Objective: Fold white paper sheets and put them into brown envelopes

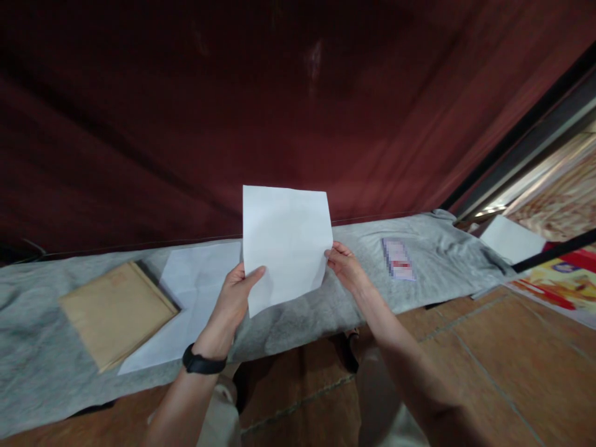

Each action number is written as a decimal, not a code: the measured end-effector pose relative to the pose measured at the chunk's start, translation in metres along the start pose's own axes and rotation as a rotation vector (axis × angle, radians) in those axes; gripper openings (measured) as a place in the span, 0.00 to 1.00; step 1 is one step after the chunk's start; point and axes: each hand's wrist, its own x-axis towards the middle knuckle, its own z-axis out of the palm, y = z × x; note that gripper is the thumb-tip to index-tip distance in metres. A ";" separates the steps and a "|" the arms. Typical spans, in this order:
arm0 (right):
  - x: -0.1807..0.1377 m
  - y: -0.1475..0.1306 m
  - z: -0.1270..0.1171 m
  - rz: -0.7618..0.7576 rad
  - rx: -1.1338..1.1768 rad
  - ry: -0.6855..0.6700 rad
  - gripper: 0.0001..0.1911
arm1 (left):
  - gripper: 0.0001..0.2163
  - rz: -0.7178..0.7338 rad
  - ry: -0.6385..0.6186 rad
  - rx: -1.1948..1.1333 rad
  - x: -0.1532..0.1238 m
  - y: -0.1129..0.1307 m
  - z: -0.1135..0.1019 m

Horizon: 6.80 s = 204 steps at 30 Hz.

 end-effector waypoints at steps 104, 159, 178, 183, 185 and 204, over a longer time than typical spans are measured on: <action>-0.035 0.039 -0.035 0.032 -1.776 0.085 0.11 | 0.13 0.082 -0.083 1.420 0.029 -0.059 -0.010; 0.015 0.052 -0.028 -0.046 -1.794 0.309 0.13 | 0.19 -0.038 0.127 1.557 0.068 -0.061 0.017; 0.020 0.047 -0.022 -0.289 -1.744 0.362 0.17 | 0.20 -0.009 0.132 1.610 0.072 -0.060 0.019; 0.012 0.049 -0.007 -0.526 -1.721 0.121 0.20 | 0.20 0.012 0.142 1.621 0.073 -0.061 0.021; 0.008 0.054 -0.002 -0.543 -1.701 0.030 0.20 | 0.20 0.027 0.144 1.618 0.073 -0.061 0.021; 0.001 0.077 0.004 -0.369 -1.716 -0.052 0.22 | 0.21 -0.038 0.197 1.482 0.084 -0.060 0.020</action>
